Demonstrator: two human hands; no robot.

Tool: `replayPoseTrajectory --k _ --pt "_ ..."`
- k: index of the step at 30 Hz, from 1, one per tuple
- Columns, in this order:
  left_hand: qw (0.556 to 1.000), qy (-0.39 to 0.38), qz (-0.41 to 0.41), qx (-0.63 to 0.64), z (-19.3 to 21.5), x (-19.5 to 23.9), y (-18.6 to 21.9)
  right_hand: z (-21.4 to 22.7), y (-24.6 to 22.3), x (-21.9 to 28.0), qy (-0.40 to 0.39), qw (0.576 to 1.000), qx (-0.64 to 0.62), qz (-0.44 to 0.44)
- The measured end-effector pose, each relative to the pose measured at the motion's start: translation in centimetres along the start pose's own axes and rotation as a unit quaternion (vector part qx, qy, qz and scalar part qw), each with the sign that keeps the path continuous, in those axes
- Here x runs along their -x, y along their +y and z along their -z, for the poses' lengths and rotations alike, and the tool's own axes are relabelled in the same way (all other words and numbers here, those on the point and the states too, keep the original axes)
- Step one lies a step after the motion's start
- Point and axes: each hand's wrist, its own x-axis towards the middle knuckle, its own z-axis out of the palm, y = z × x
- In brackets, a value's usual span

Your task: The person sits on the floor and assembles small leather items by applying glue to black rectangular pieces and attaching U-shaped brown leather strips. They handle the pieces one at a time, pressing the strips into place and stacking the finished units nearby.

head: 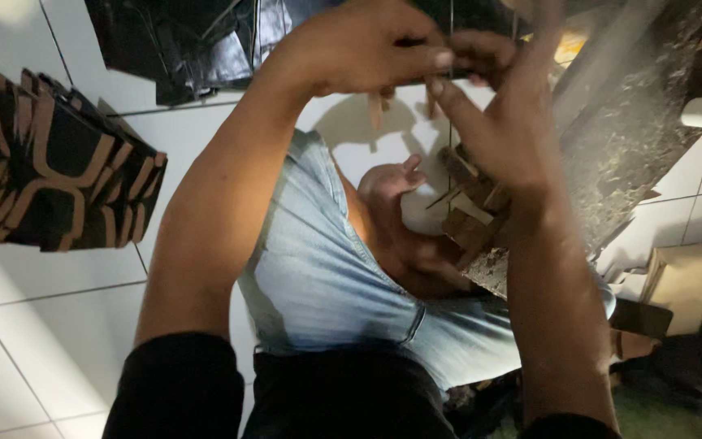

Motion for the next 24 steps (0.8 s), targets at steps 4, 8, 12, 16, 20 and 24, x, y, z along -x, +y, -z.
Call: replayPoseTrajectory --k 4,8,12,16,20,24 --pt "0.989 -0.018 0.045 0.139 -0.1 -1.8 -1.1 0.6 1.8 -0.8 0.002 0.989 -0.04 -0.145" --pt "0.995 0.065 -0.014 0.074 -0.9 -4.5 -5.9 1.2 5.4 -1.1 0.003 0.984 -0.073 -0.163" --pt "0.953 0.172 0.251 -0.005 -1.7 -7.3 -11.1 1.1 9.6 -3.3 0.001 0.985 0.148 -0.086" --pt "0.899 0.112 0.407 -0.115 -2.8 -7.6 -14.9 1.6 10.3 -3.2 0.026 0.929 0.361 -0.079" --pt "0.867 0.046 0.426 -0.254 -4.1 -7.2 -16.0 1.9 7.7 -2.2 -0.022 0.925 0.371 -0.081" --pt "0.862 0.004 0.398 -0.313 -3.9 -7.0 -14.3 2.0 4.6 -1.6 -0.013 0.946 0.312 -0.086"
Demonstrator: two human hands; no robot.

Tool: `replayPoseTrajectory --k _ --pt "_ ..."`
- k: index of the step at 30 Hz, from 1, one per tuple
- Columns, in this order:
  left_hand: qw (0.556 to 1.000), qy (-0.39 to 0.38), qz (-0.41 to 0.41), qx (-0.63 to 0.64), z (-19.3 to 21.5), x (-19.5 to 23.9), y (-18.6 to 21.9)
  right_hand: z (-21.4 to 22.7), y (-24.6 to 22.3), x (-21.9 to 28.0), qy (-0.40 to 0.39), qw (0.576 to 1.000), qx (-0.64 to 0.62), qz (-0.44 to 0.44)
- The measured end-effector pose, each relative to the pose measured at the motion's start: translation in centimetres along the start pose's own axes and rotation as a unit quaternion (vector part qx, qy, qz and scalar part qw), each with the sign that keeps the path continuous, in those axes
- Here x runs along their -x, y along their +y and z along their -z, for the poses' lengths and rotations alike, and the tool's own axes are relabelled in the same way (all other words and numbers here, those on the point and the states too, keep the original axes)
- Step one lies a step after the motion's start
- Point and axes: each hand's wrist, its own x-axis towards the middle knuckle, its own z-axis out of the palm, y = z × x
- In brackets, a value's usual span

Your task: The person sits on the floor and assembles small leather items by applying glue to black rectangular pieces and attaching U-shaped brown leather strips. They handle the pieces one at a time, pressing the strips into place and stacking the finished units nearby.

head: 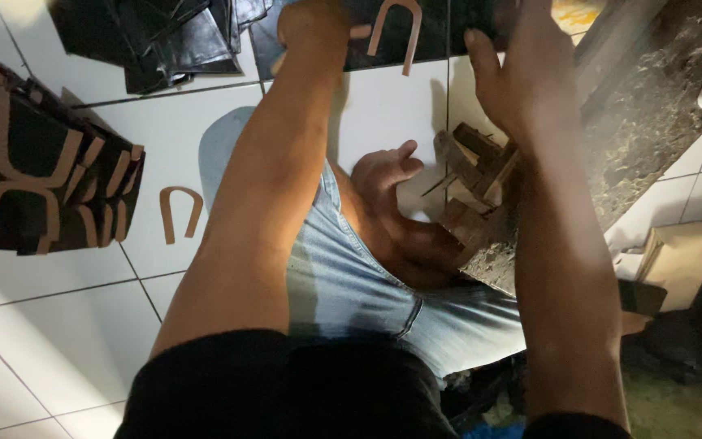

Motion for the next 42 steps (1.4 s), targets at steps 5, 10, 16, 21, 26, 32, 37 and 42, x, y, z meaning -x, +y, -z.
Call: replayPoseTrajectory --k 5,10,16,21,26,32,37,42 --pt "0.994 0.006 -0.108 0.007 3.5 4.1 -3.4 0.8 -1.3 2.4 -0.029 0.996 -0.08 -0.003" --pt "0.945 0.05 -0.268 0.179 5.5 10.0 -4.4 -1.4 -3.1 2.3 -0.032 0.99 -0.119 0.068" --pt "0.896 0.081 -0.323 0.294 6.0 12.7 -4.1 -2.8 -4.7 0.4 -0.113 0.97 -0.214 -0.017" --pt "0.906 0.15 -0.196 0.343 5.4 10.8 -6.7 -1.0 -3.4 0.2 -0.116 0.955 -0.27 -0.027" --pt "0.898 0.205 -0.029 0.389 3.3 6.8 -9.7 0.1 -0.8 0.6 -0.082 0.967 -0.242 0.012" --pt "0.852 0.297 -0.084 0.423 2.0 5.2 -9.2 1.0 0.0 0.0 -0.036 0.966 -0.251 0.044" --pt "0.839 0.363 -0.227 0.336 2.3 5.3 -8.4 0.6 -1.0 -0.9 -0.062 0.932 -0.357 -0.024" --pt "0.876 0.339 -0.138 0.313 1.7 4.5 -10.4 -1.8 -2.6 -1.7 -0.118 0.882 -0.456 -0.019"
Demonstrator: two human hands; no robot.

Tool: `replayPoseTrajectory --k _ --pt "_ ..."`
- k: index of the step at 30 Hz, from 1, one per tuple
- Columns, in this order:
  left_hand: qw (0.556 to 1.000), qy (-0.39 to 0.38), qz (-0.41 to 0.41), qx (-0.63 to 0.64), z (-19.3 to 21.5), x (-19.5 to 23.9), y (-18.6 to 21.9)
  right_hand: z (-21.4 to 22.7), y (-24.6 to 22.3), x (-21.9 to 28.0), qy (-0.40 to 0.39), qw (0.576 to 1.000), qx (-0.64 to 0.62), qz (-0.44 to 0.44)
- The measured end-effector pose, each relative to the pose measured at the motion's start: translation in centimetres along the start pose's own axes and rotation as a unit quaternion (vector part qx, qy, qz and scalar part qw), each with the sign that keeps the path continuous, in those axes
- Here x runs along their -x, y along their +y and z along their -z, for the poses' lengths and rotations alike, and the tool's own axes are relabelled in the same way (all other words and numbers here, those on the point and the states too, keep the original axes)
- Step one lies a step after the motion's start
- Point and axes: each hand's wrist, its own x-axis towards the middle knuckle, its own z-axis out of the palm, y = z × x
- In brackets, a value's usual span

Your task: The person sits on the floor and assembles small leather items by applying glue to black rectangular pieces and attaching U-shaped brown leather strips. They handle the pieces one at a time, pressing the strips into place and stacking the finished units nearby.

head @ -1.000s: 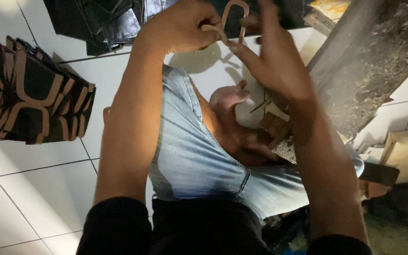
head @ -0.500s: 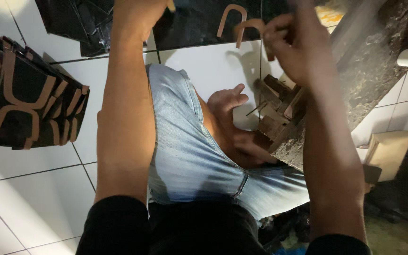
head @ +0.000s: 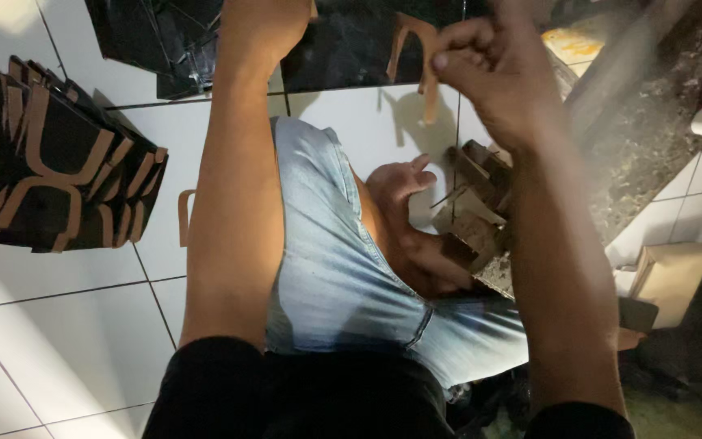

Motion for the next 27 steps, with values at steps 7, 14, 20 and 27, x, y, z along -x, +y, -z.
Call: replayPoseTrajectory --k 7,14,20,27 --pt "0.999 0.035 0.029 0.011 -0.5 -0.3 -2.6 -1.9 3.4 -3.9 0.042 0.993 -0.029 -0.108" --pt "0.992 -0.047 0.118 -0.025 0.9 0.0 0.9 -1.1 5.5 -3.9 0.08 0.952 0.296 0.008" --pt "0.957 -0.136 -0.078 0.246 2.6 0.8 6.1 -2.1 2.0 -4.7 0.014 0.999 0.008 0.045" --pt "0.808 -0.283 0.055 0.513 4.4 1.0 8.0 -1.7 -0.4 -4.4 0.017 0.999 0.037 -0.027"
